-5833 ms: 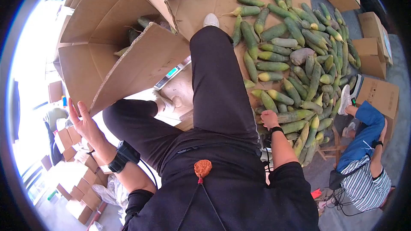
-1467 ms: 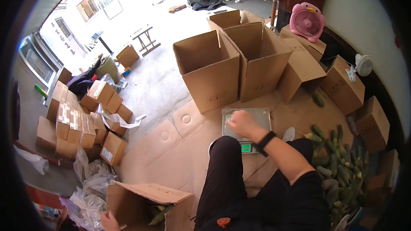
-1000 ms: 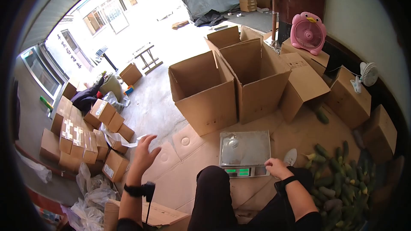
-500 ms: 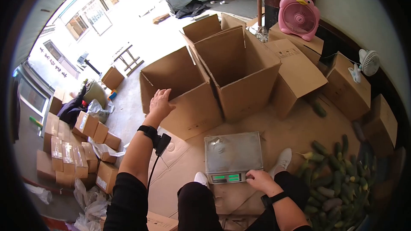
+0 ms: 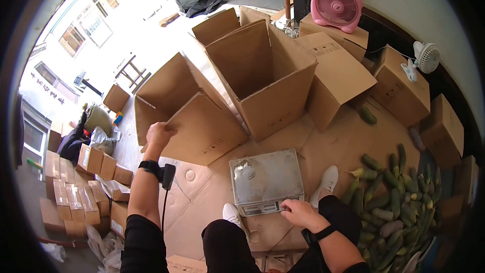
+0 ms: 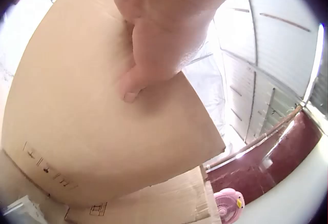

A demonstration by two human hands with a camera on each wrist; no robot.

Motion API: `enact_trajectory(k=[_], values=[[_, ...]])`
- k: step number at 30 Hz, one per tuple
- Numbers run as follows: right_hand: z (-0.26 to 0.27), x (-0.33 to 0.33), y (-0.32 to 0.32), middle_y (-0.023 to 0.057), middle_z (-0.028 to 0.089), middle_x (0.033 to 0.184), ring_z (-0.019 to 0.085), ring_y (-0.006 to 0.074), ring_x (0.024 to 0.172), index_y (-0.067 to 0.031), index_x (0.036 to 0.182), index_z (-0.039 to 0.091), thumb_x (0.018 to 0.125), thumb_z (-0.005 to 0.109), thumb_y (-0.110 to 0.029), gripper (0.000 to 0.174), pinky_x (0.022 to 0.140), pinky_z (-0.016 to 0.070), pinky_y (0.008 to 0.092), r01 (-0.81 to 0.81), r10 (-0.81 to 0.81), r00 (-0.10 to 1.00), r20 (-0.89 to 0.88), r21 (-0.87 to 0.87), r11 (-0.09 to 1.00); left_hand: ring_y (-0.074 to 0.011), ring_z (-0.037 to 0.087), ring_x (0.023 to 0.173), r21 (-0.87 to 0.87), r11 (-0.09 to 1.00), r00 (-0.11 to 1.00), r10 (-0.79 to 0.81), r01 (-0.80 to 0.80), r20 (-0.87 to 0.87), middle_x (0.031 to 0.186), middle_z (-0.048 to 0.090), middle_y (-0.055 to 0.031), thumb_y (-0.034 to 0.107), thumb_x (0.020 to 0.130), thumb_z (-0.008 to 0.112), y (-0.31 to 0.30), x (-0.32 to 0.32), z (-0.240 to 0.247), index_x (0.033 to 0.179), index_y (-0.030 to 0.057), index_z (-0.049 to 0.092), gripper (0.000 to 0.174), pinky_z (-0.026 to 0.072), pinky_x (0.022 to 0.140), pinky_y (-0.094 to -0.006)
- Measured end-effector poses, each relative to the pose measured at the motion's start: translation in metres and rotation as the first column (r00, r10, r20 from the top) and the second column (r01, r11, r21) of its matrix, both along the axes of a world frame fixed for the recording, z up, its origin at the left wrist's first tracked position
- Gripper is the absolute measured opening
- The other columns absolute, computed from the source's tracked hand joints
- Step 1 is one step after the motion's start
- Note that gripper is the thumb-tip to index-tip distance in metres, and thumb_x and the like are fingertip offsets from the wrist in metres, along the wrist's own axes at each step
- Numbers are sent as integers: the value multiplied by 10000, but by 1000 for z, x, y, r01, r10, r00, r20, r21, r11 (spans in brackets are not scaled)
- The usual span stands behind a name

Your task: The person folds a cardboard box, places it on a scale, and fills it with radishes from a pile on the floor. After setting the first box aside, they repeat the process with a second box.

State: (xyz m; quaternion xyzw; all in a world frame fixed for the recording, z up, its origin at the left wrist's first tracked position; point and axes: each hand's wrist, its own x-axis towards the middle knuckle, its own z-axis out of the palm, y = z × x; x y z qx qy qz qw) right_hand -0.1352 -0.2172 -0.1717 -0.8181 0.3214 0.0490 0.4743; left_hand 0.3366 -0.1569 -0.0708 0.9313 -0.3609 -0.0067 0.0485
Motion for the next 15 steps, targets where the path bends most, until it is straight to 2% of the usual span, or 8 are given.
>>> enact_trajectory(k=[2,6,8,12,15], values=[[-2,0,0,140,650,864,629,294,835,-48,1051,601,791,589,-240,323,740,493,364,-8,10,999,-39,41,999,-304,634,864,-67,998,1000,13,-13,-9,888,663,-149,353,660,728,23,4,11,912,105,703,355,505,755,-411],[-9,-2,3,140,656,858,631,297,828,-52,1038,608,790,593,-243,313,741,495,368,-8,8,1000,0,-3,1000,-319,643,786,-194,974,993,-108,116,53,799,662,-166,313,660,718,72,-10,46,879,65,699,332,498,706,-409],[-12,-1,3,140,661,862,634,295,827,-55,1030,612,789,594,-249,310,738,497,372,-22,22,1000,-16,-2,1000,-308,641,664,-348,935,989,-113,74,-95,724,653,-168,236,656,722,103,-17,61,847,30,693,283,491,615,-374],[-25,-1,9,136,657,839,628,307,804,-67,998,627,779,605,-258,292,720,494,387,-22,22,1000,3,-43,999,-276,622,577,-404,910,988,-136,94,-77,690,647,-165,146,652,719,164,-60,109,818,1,682,223,467,546,-331],[-32,-1,15,125,662,842,638,269,804,-62,1013,623,787,599,-260,301,719,498,357,-39,39,999,3,-103,994,-285,589,546,-388,921,983,-99,32,-153,652,626,-161,90,641,721,197,-94,135,780,-11,669,179,447,522,-320]])
